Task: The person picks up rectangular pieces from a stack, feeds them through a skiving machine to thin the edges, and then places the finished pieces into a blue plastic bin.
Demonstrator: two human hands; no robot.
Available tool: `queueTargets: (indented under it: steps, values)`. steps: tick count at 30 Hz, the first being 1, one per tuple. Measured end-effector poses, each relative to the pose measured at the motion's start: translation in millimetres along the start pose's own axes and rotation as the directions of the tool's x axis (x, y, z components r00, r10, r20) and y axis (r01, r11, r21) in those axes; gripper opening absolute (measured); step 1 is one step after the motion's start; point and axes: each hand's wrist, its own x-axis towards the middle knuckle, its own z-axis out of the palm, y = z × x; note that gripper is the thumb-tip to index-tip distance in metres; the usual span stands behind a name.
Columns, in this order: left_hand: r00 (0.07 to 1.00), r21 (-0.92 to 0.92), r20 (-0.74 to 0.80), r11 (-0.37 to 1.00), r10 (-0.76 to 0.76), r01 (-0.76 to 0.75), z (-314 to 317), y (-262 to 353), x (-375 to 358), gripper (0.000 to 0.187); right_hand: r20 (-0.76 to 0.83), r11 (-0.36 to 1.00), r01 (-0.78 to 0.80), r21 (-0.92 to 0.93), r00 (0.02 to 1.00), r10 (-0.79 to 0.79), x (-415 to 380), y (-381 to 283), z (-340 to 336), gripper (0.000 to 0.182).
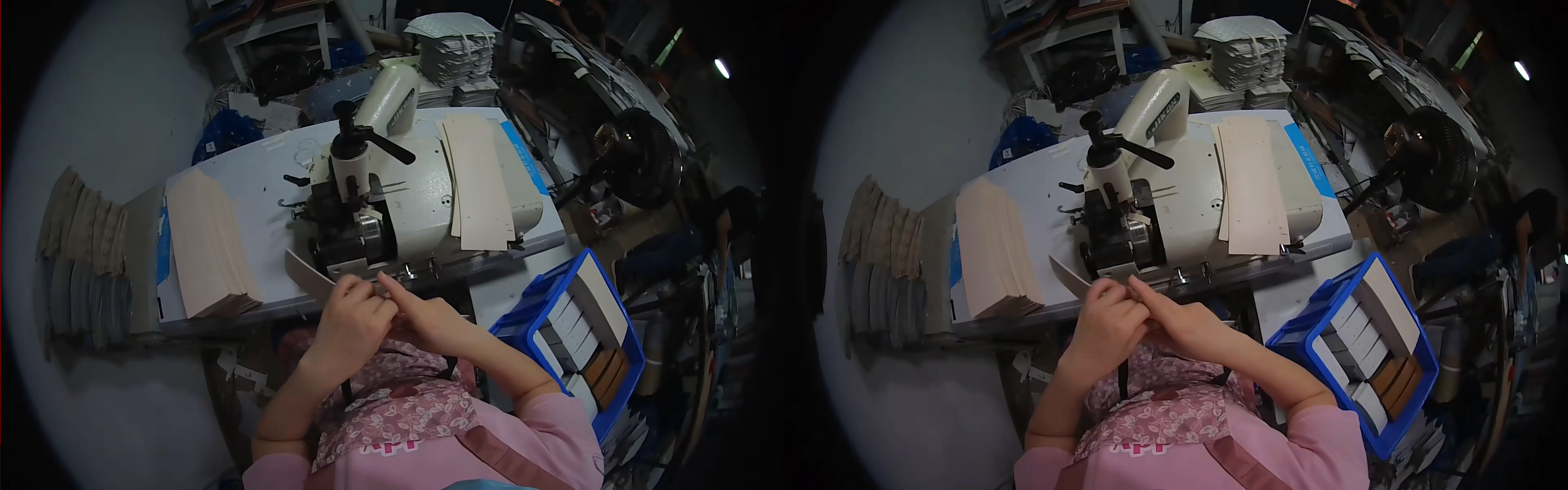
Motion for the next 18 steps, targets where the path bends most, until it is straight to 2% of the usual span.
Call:
queueTargets:
  steps: [1,2,3,4,5,7,8,9,11,12,13,14,15,16,18]
  values:
    - [0.994,0.082,-0.107,0.997,0.000,0.009,-3,3,0,0.025,-0.106,0.996,0.022,0.088,0.994,-0.013,3,0,5,0.093]
    - [0.976,0.052,-0.211,0.996,-0.059,0.072,5,4,-6,0.034,-0.205,0.983,0.060,0.172,0.979,-0.024,8,4,10,0.091]
    - [0.912,0.068,-0.391,0.984,-0.127,0.166,15,5,-13,0.039,-0.298,0.961,0.110,0.255,0.954,-0.031,12,8,15,0.090]
    - [0.811,0.071,-0.556,0.962,-0.180,0.262,26,5,-21,0.043,-0.258,0.928,0.054,0.367,0.965,0.045,12,10,21,0.087]
    - [0.756,-0.102,-0.584,0.950,-0.297,0.295,31,0,-28,0.050,-0.268,0.894,0.081,0.440,0.962,0.045,14,15,35,0.089]
    - [0.604,-0.444,-0.608,0.851,-0.515,0.279,41,-10,-41,0.063,-0.282,0.802,0.127,0.584,0.958,0.053,18,24,68,0.093]
    - [0.575,-0.769,-0.430,0.616,-0.696,0.171,49,-14,-45,0.064,-0.240,0.735,0.120,0.668,0.969,0.059,18,22,77,0.086]
    - [0.574,-0.963,-0.196,0.268,-0.795,0.042,56,-18,-50,0.064,-0.272,0.796,0.144,0.589,0.962,0.028,21,21,82,0.083]
    - [0.621,-0.786,-0.310,0.562,-0.720,0.259,64,-30,-61,0.061,-0.327,0.895,0.179,0.408,0.944,-0.040,28,20,92,0.078]
    - [0.657,-0.648,-0.348,0.678,-0.669,0.347,65,-34,-64,0.060,-0.342,0.862,0.165,0.479,0.940,0.010,35,17,94,0.065]
    - [0.623,-0.676,-0.372,0.661,-0.688,0.325,69,-34,-62,0.049,-0.347,0.787,0.147,0.600,0.933,0.091,42,21,102,0.059]
    - [0.621,-0.679,-0.322,0.631,-0.715,0.375,69,-34,-64,0.048,-0.342,0.694,0.132,0.707,0.923,0.173,48,24,106,0.052]
    - [0.616,-0.679,-0.270,0.600,-0.740,0.423,69,-35,-66,0.047,-0.356,0.706,0.120,0.698,0.914,0.196,52,27,105,0.040]
    - [0.609,-0.676,-0.219,0.568,-0.763,0.469,69,-36,-67,0.046,-0.350,0.692,0.117,0.712,0.914,0.205,56,28,104,0.038]
    - [0.573,-0.674,-0.233,0.555,-0.786,0.488,70,-37,-65,0.044,-0.335,0.661,0.110,0.742,0.915,0.224,64,28,104,0.033]
